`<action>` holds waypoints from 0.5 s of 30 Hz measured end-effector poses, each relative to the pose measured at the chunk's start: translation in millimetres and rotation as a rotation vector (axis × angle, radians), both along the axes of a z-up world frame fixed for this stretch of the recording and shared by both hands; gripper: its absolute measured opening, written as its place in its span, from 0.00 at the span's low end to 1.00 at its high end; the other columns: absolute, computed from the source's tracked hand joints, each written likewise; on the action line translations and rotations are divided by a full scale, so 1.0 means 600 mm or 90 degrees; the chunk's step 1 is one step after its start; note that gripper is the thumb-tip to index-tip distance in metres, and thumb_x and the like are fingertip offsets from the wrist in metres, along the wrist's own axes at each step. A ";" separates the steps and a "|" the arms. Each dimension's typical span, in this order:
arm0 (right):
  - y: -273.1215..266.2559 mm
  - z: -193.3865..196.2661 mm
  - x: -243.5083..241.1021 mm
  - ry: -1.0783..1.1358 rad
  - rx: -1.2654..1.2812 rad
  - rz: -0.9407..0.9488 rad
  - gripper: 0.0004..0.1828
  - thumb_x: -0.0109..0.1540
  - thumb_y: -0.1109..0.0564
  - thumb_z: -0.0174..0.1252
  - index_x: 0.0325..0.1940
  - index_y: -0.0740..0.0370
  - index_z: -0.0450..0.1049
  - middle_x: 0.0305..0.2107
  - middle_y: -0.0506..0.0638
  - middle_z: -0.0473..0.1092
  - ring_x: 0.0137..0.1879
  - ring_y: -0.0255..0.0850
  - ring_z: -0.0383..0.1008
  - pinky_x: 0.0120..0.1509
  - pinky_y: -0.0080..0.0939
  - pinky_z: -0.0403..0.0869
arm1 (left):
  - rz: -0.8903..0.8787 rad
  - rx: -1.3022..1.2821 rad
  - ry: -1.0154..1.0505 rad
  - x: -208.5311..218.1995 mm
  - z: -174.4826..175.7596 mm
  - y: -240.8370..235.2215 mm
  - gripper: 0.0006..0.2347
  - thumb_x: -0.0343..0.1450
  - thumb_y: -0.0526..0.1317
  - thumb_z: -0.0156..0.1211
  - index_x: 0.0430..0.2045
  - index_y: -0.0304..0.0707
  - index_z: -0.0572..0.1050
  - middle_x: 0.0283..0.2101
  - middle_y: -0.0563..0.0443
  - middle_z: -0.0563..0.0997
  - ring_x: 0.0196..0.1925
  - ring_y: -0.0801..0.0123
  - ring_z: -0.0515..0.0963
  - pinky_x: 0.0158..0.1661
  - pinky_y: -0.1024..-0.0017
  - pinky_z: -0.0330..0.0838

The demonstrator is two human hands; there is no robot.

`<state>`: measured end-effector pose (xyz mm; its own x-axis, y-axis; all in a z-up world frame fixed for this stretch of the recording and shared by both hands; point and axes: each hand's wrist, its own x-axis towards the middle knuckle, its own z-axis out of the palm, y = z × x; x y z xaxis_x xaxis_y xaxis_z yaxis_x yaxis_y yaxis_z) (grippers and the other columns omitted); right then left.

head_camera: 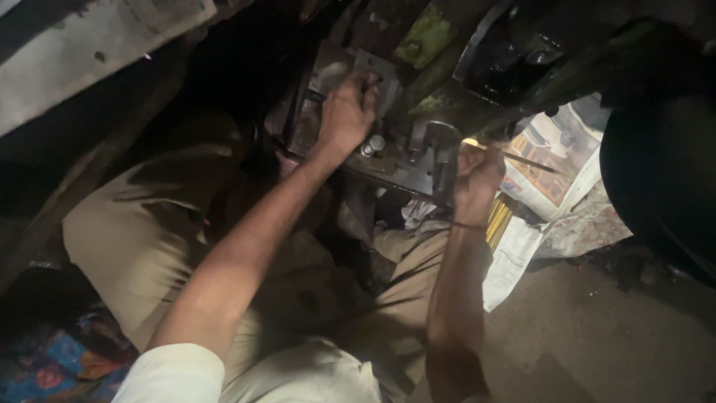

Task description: The person feeds a perforated metal strip into a stamping press by hand, using a yellow rod to align the strip and manipulating small metal components within the machine.

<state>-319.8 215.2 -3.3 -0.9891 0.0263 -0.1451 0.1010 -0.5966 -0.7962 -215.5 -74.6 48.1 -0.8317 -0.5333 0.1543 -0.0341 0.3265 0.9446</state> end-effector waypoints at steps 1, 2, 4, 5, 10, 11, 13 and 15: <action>0.000 0.000 0.002 -0.013 -0.001 0.005 0.08 0.74 0.55 0.47 0.44 0.62 0.66 0.24 0.49 0.65 0.30 0.38 0.66 0.35 0.38 0.72 | -0.008 0.022 -0.003 0.002 0.003 -0.001 0.12 0.74 0.39 0.55 0.50 0.39 0.76 0.49 0.38 0.84 0.50 0.46 0.84 0.53 0.59 0.76; 0.000 0.002 0.001 -0.024 -0.001 0.009 0.09 0.74 0.55 0.48 0.43 0.61 0.65 0.23 0.48 0.64 0.29 0.38 0.65 0.34 0.38 0.71 | -0.006 0.023 -0.008 0.001 0.006 0.000 0.11 0.74 0.39 0.55 0.50 0.39 0.76 0.48 0.39 0.84 0.50 0.46 0.84 0.54 0.59 0.76; 0.004 0.008 0.002 -0.055 0.001 0.001 0.10 0.74 0.53 0.47 0.42 0.60 0.65 0.22 0.47 0.62 0.28 0.37 0.63 0.33 0.38 0.70 | -0.002 0.024 -0.019 -0.001 0.007 0.000 0.11 0.74 0.39 0.56 0.49 0.40 0.77 0.47 0.39 0.84 0.50 0.47 0.84 0.54 0.59 0.75; 0.011 0.014 0.003 -0.075 0.004 -0.012 0.10 0.73 0.53 0.46 0.42 0.60 0.65 0.22 0.47 0.62 0.27 0.36 0.63 0.32 0.38 0.70 | 0.003 0.011 -0.015 -0.001 0.006 0.000 0.11 0.74 0.39 0.56 0.48 0.39 0.77 0.47 0.39 0.84 0.50 0.46 0.84 0.54 0.59 0.75; 0.006 0.019 -0.002 -0.017 0.019 -0.009 0.13 0.75 0.52 0.46 0.40 0.63 0.65 0.22 0.47 0.62 0.26 0.38 0.66 0.34 0.41 0.75 | -0.002 0.002 0.001 -0.005 0.001 0.002 0.10 0.73 0.39 0.56 0.46 0.38 0.77 0.47 0.41 0.85 0.51 0.47 0.84 0.53 0.59 0.76; 0.000 0.022 0.001 -0.020 0.022 -0.019 0.14 0.75 0.52 0.45 0.42 0.65 0.67 0.22 0.48 0.63 0.27 0.39 0.68 0.38 0.43 0.79 | -0.005 0.005 -0.017 -0.004 0.001 0.001 0.10 0.74 0.39 0.56 0.47 0.38 0.77 0.47 0.41 0.85 0.51 0.48 0.84 0.53 0.59 0.76; -0.007 0.033 0.004 -0.022 0.037 -0.021 0.15 0.74 0.54 0.42 0.45 0.69 0.68 0.25 0.52 0.67 0.30 0.43 0.72 0.43 0.45 0.83 | -0.013 0.013 -0.051 -0.006 0.006 0.002 0.10 0.74 0.40 0.56 0.47 0.39 0.77 0.46 0.41 0.85 0.50 0.48 0.84 0.53 0.58 0.76; -0.010 0.038 0.007 -0.028 0.056 -0.006 0.15 0.72 0.57 0.39 0.45 0.71 0.68 0.30 0.58 0.74 0.34 0.47 0.77 0.45 0.46 0.83 | -0.009 0.005 -0.037 -0.005 0.009 0.002 0.10 0.74 0.40 0.56 0.46 0.38 0.77 0.47 0.40 0.84 0.51 0.47 0.83 0.53 0.58 0.76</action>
